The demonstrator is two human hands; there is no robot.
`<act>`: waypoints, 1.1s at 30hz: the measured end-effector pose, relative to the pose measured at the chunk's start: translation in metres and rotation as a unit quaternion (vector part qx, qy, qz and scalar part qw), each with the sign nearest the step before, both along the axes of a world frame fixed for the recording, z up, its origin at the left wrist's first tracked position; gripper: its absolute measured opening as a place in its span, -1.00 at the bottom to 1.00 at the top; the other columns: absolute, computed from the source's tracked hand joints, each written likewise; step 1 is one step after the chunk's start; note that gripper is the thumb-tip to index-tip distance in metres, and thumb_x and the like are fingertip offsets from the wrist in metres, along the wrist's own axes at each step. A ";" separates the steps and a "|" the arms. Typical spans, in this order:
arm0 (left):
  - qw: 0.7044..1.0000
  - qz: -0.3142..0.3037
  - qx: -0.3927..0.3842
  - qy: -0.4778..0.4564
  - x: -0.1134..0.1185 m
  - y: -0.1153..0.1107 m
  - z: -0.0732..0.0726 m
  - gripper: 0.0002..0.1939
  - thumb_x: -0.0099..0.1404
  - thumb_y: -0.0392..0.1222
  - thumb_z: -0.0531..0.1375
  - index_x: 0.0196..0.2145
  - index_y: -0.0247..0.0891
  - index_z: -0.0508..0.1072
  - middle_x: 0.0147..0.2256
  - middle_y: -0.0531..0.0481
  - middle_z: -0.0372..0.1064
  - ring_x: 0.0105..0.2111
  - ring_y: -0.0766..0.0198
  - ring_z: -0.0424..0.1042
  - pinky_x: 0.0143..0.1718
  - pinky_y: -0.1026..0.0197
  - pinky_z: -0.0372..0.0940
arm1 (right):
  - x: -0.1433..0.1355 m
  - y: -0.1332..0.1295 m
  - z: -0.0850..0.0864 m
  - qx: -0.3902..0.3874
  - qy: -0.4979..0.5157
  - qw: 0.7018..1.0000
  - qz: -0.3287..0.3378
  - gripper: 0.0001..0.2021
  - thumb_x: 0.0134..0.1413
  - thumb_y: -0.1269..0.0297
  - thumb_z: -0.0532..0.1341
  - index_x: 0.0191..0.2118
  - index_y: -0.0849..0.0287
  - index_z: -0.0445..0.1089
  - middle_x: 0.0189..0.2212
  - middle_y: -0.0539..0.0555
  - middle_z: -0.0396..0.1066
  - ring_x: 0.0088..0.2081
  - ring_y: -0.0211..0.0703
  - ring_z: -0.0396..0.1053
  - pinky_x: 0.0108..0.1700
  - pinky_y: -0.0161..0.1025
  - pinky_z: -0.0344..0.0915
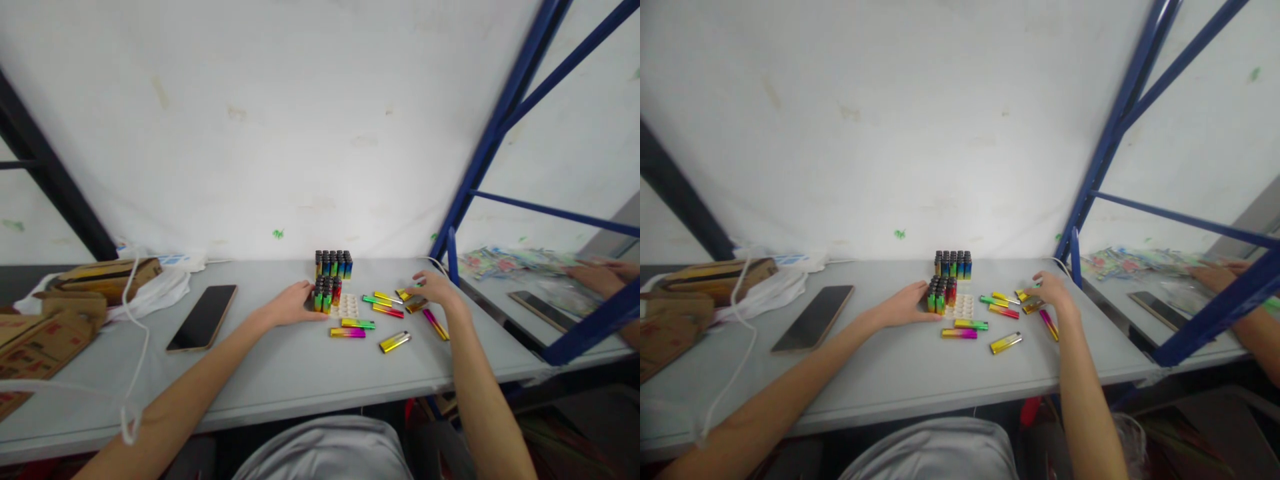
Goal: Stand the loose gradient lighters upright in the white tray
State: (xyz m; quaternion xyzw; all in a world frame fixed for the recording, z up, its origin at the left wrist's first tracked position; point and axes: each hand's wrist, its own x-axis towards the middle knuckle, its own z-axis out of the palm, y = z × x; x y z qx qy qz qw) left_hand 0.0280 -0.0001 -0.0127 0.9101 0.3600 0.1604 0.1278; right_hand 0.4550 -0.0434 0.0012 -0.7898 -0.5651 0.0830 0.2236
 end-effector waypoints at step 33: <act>0.999 -0.013 -0.011 -0.039 -0.002 0.006 -0.009 -0.23 0.12 0.50 0.33 -0.02 -0.23 0.54 -0.13 -0.18 0.49 -0.13 -0.07 0.49 -0.04 0.02 0.38 | -0.162 -0.017 0.033 0.137 0.486 0.811 0.294 -0.57 0.03 -0.07 0.47 -0.08 0.12 0.59 -0.18 0.09 0.60 -0.19 -0.09 0.53 -0.17 -0.17 0.48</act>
